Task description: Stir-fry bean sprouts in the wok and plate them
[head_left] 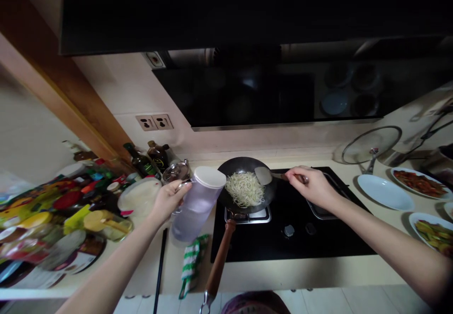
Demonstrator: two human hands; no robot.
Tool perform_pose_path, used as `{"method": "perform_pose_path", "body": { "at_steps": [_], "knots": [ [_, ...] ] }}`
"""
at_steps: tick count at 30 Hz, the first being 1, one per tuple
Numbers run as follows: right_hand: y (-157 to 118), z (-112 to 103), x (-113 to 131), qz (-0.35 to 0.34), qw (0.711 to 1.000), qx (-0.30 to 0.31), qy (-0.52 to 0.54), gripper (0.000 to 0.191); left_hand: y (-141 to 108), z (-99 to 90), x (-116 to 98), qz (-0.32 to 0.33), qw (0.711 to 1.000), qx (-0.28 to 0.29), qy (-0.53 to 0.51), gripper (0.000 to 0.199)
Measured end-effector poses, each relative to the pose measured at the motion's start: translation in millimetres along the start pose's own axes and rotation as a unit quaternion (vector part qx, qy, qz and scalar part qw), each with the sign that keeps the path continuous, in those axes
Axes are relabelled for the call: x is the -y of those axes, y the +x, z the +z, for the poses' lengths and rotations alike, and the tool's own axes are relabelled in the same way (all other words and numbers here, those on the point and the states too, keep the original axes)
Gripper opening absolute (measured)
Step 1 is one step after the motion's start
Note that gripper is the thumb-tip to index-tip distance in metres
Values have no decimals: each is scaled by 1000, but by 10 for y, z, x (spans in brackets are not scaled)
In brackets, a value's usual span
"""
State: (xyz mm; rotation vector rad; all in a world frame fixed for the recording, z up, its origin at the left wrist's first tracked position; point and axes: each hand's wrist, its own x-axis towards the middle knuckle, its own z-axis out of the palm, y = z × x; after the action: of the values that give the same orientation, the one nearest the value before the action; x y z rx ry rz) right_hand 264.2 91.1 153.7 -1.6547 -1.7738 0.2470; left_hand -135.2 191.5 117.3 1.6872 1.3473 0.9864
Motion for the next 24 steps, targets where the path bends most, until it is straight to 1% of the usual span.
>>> {"method": "perform_pose_path", "body": {
  "at_steps": [2,3,4,6,7,9,11,13,15,19,22,24],
  "knots": [
    [-21,23,-9,-15,1000,-1,2,21,-2,12,-9,1,1000,2,9,43],
    [-35,14,-16,-9,1000,-7,19,20,-2,19,-18,2,1000,5,15,44],
    [-48,-7,-27,8,999,-20,47,18,-2,27,-30,2,1000,10,21,44],
    [-65,-67,-71,74,987,-66,130,15,2,54,-61,4,999,25,36,45],
    [-65,-95,-103,119,972,-92,182,14,7,74,-80,5,998,35,45,45],
    [-57,-128,-179,211,925,-127,289,12,25,126,-122,7,996,55,63,45],
    [-53,-115,-253,282,874,-132,374,9,57,191,-173,12,994,74,85,46],
    [-69,-64,-306,326,835,-120,426,7,100,260,-230,19,989,92,110,46],
    [-102,8,-331,354,813,-110,450,6,154,328,-291,28,984,111,138,45],
    [-144,172,-326,374,793,-95,471,6,296,452,-406,49,972,138,184,42],
    [-123,305,-321,372,779,-94,496,4,418,527,-482,64,968,140,200,40],
    [-104,390,-334,375,766,-96,514,3,489,553,-511,68,969,129,199,39]
  ]
}}
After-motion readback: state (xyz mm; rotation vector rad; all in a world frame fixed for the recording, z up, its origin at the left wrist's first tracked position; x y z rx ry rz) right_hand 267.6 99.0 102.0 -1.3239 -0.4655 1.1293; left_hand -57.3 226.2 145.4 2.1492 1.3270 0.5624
